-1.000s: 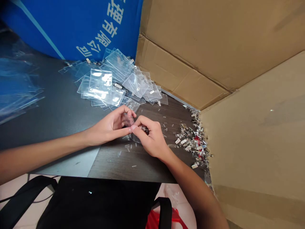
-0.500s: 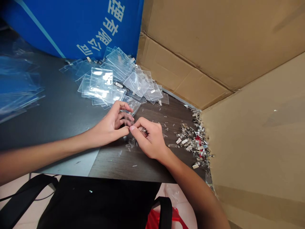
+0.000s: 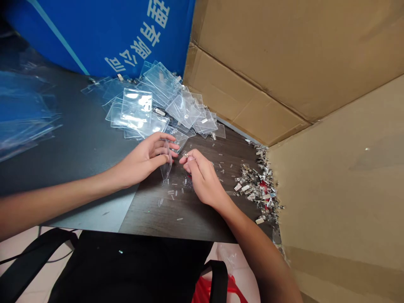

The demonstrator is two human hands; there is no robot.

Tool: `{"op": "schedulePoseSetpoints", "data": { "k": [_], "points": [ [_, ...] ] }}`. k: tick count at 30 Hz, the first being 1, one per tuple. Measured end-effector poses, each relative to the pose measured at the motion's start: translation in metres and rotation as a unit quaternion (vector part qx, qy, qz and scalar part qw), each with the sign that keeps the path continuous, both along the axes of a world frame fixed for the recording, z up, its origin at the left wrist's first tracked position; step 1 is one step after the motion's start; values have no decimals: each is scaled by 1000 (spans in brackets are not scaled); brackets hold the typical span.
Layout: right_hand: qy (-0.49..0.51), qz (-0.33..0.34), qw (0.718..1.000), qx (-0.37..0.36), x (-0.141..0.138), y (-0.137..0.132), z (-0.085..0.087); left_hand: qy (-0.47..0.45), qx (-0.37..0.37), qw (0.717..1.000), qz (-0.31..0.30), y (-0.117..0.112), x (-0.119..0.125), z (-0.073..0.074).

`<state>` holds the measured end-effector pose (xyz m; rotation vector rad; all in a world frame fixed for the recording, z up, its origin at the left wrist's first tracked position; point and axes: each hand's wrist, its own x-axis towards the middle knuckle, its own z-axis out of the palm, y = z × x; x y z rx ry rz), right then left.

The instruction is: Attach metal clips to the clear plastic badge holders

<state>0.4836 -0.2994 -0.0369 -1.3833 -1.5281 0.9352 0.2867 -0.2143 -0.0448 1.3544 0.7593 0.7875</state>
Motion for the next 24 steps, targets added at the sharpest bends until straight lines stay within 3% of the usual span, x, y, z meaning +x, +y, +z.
{"op": "schedulePoseSetpoints", "data": {
  "k": [9,17,24],
  "points": [
    [20,90,995,-30,0,3,12,-14,78,997,11,4,-4,-2],
    [27,102,994,-3,-3,4,12,3,85,996,5,4,-3,0],
    [21,74,995,-60,-5,2,13,8,98,995,-2,-1,-2,2]
  ]
}}
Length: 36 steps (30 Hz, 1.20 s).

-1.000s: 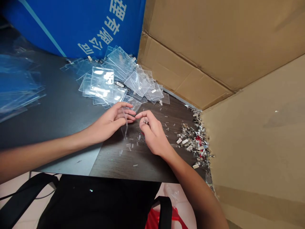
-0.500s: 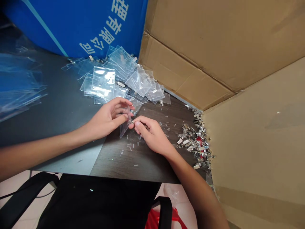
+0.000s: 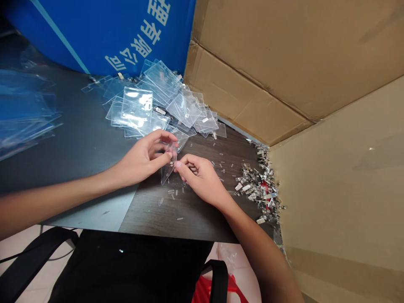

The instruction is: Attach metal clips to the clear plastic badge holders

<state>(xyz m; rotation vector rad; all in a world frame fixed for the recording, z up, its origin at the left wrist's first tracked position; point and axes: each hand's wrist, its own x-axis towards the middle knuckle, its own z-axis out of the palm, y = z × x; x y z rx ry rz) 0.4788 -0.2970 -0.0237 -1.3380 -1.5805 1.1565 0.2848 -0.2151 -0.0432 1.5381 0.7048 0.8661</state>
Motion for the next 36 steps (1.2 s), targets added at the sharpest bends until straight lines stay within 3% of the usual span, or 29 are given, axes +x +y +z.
{"op": "schedulePoseSetpoints", "data": {
  "k": [7,13,16,29,36],
  "points": [
    [-5,23,999,50,2,0,3,-6,-4,1000,-22,1,-1,3],
    [13,56,997,44,1,-6,12,-78,-81,990,-90,1,-3,8],
    [6,70,996,50,-2,-8,14,-91,-84,987,-106,2,-3,8],
    [-120,5,979,164,-5,-12,7,-41,136,990,6,-8,1,-1],
    [-166,-31,965,198,-3,-12,7,-54,148,987,40,-2,3,-4]
  ]
}}
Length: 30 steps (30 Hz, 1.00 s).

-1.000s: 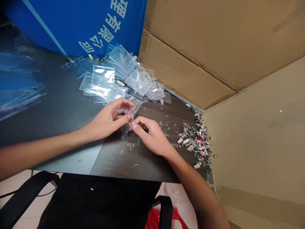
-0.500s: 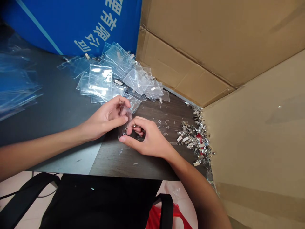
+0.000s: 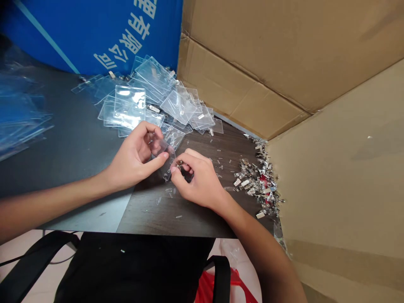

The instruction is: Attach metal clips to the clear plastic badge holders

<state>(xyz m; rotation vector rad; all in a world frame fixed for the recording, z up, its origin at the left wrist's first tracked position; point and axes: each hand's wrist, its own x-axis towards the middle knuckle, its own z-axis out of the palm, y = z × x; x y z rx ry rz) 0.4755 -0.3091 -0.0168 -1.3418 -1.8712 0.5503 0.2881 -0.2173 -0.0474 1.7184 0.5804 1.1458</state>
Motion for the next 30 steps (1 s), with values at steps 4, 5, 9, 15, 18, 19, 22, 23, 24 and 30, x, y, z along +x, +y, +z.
{"op": "schedulePoseSetpoints", "data": {
  "k": [4,5,9,15,18,19,22,23,24,30],
  "points": [
    [4,-5,1000,13,0,0,-1,-8,-1,1000,4,2,0,1],
    [5,-2,1000,15,1,0,-1,-8,1,1000,6,2,0,1],
    [11,9,1000,16,2,0,-1,-9,15,1000,11,2,0,1],
    [11,8,1000,21,3,0,0,-21,9,1000,-7,4,1,0],
    [6,7,1000,13,3,0,1,-16,-4,1000,-15,5,2,1],
    [5,6,1000,10,3,0,1,-13,-6,1000,-16,5,2,1],
    [3,4,1000,3,3,1,1,-3,1,1000,-4,4,1,1],
    [2,3,1000,0,3,1,0,0,7,1000,4,4,1,1],
    [2,3,1000,-2,3,1,0,3,13,1000,13,4,1,0],
    [14,15,1000,-10,1,1,0,11,35,998,42,1,-1,1]
  ]
}}
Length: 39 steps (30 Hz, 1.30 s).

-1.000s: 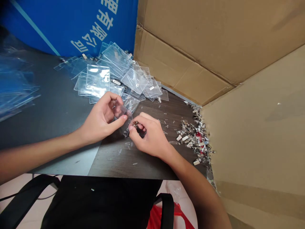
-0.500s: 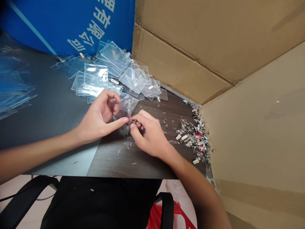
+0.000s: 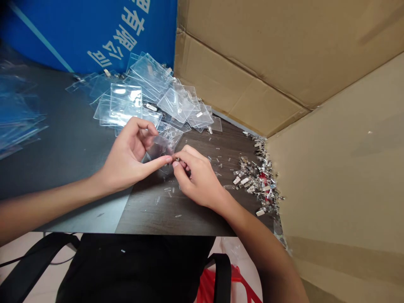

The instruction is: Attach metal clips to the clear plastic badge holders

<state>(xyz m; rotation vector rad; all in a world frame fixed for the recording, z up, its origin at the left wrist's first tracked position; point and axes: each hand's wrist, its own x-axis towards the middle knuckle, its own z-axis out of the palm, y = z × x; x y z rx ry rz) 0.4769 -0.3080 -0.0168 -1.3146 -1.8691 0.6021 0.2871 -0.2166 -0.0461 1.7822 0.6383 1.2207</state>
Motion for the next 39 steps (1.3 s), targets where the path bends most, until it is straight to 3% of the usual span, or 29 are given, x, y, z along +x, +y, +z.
{"op": "schedulePoseSetpoints", "data": {
  "k": [15,26,29,34,39],
  "points": [
    [-6,12,1000,-27,1,0,2,-31,-13,999,-10,-2,2,3],
    [-14,6,999,-28,5,7,-5,24,31,999,3,3,-6,-6],
    [6,-13,999,-42,6,11,-7,62,0,998,-19,7,-11,3],
    [7,-101,993,-54,11,23,-13,158,-35,986,-28,24,-22,28],
    [65,-147,986,-40,16,36,-20,150,-139,979,-25,47,-26,49]
  ]
}}
